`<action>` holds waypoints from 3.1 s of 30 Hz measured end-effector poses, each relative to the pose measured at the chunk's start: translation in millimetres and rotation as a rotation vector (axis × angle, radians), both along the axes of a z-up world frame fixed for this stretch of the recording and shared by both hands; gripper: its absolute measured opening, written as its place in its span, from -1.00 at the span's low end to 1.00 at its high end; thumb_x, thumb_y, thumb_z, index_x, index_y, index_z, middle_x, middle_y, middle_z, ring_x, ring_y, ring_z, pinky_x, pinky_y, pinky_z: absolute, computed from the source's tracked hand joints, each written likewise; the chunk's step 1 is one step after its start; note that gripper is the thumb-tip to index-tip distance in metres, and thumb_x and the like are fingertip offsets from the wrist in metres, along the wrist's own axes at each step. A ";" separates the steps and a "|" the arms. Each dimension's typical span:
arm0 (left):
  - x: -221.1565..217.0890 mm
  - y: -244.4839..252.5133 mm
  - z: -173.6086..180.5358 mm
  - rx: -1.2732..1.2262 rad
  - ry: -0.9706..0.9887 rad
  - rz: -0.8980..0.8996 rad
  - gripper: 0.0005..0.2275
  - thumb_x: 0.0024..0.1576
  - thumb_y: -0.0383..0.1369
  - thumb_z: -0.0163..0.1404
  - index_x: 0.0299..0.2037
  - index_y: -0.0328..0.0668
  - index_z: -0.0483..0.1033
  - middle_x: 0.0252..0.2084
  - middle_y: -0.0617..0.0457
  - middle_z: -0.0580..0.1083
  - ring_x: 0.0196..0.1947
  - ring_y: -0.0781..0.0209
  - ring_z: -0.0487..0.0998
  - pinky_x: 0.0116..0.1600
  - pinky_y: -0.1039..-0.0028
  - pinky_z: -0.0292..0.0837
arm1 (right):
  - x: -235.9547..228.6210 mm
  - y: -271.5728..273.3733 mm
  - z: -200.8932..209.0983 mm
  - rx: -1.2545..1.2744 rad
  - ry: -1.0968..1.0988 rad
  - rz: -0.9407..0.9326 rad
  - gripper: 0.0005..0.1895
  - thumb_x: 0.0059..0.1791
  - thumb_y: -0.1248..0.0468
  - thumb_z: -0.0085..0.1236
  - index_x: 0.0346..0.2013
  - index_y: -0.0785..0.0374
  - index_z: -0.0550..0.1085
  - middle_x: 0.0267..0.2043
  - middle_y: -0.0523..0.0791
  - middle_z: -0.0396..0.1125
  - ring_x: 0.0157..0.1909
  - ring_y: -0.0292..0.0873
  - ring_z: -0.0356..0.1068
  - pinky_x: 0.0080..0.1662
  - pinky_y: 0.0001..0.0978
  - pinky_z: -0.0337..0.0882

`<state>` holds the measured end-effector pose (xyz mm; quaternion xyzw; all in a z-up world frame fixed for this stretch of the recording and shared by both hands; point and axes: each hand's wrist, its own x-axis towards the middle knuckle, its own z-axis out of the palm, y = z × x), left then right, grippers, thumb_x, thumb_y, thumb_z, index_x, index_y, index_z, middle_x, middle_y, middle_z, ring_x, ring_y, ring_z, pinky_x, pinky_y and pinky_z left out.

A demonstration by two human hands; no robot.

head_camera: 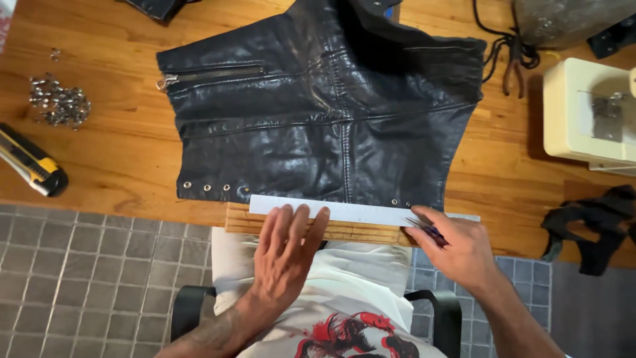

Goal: Measuring, marking, and cutting a leather garment on a workshop table

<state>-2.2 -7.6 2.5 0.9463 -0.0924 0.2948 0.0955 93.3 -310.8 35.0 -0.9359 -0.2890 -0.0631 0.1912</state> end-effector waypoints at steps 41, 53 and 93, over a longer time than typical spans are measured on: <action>24.7 5.8 3.3 0.074 -0.004 -0.129 -0.75 0.37 -0.42 -0.12 0.21 0.00 0.47 0.09 -0.04 0.39 0.10 0.01 0.45 0.19 0.24 0.46 | 4.6 27.7 23.5 0.031 -0.054 0.079 -0.73 -0.05 0.29 0.35 -0.14 0.42 0.61 -0.17 -0.10 0.57 -0.44 -0.32 0.48 -0.32 -0.39 0.52; 24.5 4.5 1.5 -0.001 -0.015 -0.184 -0.74 0.38 -0.43 -0.13 0.23 -0.06 0.47 0.11 -0.04 0.42 0.11 0.01 0.47 0.17 0.22 0.49 | 4.9 15.4 20.5 -0.062 -0.021 0.017 -0.70 -0.03 0.18 0.33 -0.07 0.26 0.61 -0.46 -0.18 0.47 -0.61 -0.27 0.30 -0.44 -0.32 0.34; 33.2 1.5 7.2 0.086 -0.086 -0.195 -0.71 0.34 -0.49 0.05 0.25 -0.15 0.41 0.03 0.02 0.47 0.08 0.17 0.48 0.45 0.17 0.22 | 4.9 -15.0 27.3 -0.121 -0.012 0.006 -0.67 -0.04 0.15 0.31 -0.09 0.29 0.62 -0.61 -0.23 0.35 -0.66 -0.30 0.21 -0.50 -0.35 0.28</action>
